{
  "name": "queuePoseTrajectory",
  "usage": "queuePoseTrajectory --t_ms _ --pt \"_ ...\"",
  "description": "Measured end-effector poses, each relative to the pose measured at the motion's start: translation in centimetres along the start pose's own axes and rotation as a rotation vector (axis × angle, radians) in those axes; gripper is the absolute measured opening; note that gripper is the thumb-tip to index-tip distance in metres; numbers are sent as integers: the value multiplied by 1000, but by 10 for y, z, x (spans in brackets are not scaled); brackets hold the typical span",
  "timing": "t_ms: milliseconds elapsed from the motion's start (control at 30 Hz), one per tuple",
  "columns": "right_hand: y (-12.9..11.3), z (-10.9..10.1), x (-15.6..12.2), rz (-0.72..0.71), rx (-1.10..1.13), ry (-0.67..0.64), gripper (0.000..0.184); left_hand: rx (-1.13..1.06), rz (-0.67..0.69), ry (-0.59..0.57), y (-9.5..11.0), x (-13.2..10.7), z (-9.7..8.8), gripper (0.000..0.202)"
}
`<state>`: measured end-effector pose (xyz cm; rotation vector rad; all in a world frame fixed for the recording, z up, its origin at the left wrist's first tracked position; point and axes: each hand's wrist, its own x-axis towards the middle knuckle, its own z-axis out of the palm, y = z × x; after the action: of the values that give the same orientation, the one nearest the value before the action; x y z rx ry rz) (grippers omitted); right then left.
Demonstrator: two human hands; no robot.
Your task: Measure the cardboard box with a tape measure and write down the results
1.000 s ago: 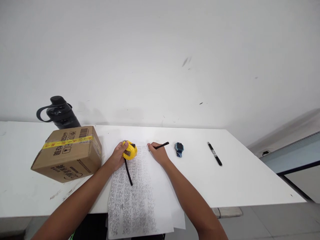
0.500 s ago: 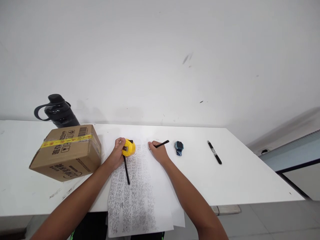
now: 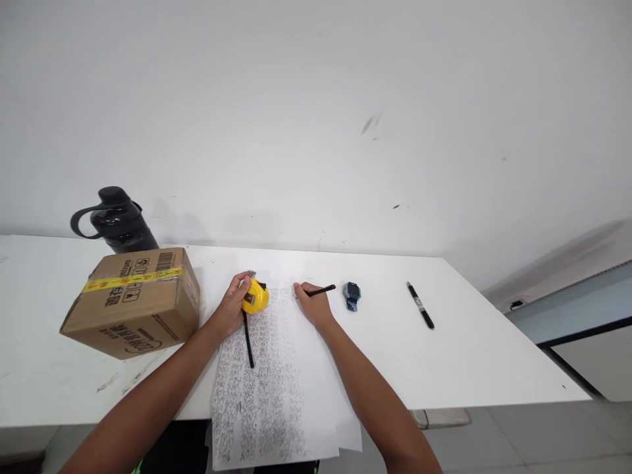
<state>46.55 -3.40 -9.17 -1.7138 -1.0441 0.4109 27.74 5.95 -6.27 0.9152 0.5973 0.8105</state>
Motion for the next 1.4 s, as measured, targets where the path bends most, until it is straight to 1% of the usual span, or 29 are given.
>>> queuePoseTrajectory --t_ms 133,233,300,400,467,533,667,700,800,867,967,1100,1267,1400 --pt "2 0 1 16 -30 44 40 2 26 -22 -2 0 0 43" --pt "2 0 1 13 -19 20 41 -1 30 -38 -1 -2 1 39" --pt "1 0 0 18 -13 12 40 1 20 -31 2 -3 2 39" --pt "-1 1 -1 30 -14 37 40 -4 9 -26 5 -6 4 42" --pt "-3 0 -3 24 -8 12 40 -16 12 -32 5 -6 3 42" --pt "-4 0 -4 14 -9 -7 41 -31 14 -41 3 -6 2 42" --pt "-4 0 -4 40 -43 86 40 -31 28 -55 -1 -3 -1 39" --pt "-4 -1 -4 49 -46 92 39 -20 34 -55 -2 -3 -2 39" --pt "-3 -2 -3 62 -33 31 39 14 33 -65 -2 -4 -1 42" --pt "-3 -2 -3 65 -20 18 38 22 28 -82 -2 -5 0 42" --pt "-5 -3 -3 77 -22 52 38 22 34 -102 -1 -6 1 41" --pt "-6 -3 -4 72 -34 43 38 50 44 -90 -3 -5 0 40" --pt "-4 -2 -5 60 -62 134 39 24 37 -125 -8 -2 -3 38" --pt "-2 -2 -5 54 -74 98 39 31 46 -123 -10 -1 -3 36"
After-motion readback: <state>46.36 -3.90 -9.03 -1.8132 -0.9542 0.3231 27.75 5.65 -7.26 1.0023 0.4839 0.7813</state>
